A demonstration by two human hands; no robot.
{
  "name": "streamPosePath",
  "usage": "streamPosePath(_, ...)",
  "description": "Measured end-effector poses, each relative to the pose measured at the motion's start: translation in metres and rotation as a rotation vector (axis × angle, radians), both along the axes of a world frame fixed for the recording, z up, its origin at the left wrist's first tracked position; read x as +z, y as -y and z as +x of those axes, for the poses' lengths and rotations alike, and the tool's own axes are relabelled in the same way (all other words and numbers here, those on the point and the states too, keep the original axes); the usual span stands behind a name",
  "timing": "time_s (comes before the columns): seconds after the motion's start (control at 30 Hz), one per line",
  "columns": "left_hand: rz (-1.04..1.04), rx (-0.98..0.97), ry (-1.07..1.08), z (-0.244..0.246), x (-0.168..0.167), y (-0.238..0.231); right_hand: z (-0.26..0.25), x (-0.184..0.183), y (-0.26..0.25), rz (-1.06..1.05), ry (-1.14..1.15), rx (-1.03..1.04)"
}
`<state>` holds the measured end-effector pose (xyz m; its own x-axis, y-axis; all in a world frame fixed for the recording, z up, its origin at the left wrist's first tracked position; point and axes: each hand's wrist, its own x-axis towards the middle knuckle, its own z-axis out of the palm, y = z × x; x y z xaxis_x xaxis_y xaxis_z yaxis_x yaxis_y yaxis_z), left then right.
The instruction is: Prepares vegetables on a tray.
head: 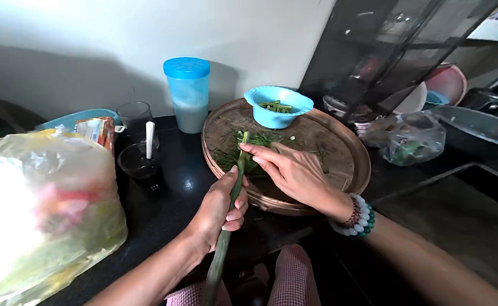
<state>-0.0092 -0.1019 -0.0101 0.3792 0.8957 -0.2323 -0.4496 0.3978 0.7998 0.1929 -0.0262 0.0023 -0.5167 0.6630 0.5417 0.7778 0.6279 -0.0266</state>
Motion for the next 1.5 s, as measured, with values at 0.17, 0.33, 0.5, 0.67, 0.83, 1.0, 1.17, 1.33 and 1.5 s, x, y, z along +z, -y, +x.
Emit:
streamPosePath(0.17,0.072,-0.032,-0.099,-0.001,0.001,0.007,0.024,0.012,-0.035,-0.077,-0.083,-0.124)
streamPosePath(0.33,0.067,0.029,-0.142,-0.002,-0.001,0.004,0.03,0.016,-0.038,-0.478,0.072,-0.217)
streamPosePath(0.5,0.045,0.039,-0.145,0.0,-0.001,0.002,0.024,0.014,-0.021,-0.265,-0.112,-0.088)
streamPosePath(0.67,0.041,0.02,-0.142,0.001,-0.001,0.002,0.012,0.0,-0.003,-0.073,-0.047,0.05)
streamPosePath(0.83,0.054,-0.003,-0.127,0.001,-0.001,0.003,0.011,-0.003,-0.004,-0.069,-0.038,0.023)
streamPosePath(1.0,0.07,-0.046,-0.127,0.001,-0.001,0.006,0.015,0.001,-0.018,-0.083,-0.038,-0.06)
streamPosePath(1.17,0.106,-0.053,0.004,-0.005,0.002,0.002,0.035,0.007,-0.037,-0.152,-0.17,-0.085)
streamPosePath(1.33,0.054,-0.067,0.157,-0.009,-0.001,-0.004,0.023,0.018,-0.004,-0.108,-0.223,0.062)
streamPosePath(1.5,0.088,-0.007,0.004,-0.003,-0.002,-0.002,0.009,0.001,0.021,0.054,-0.044,0.092)
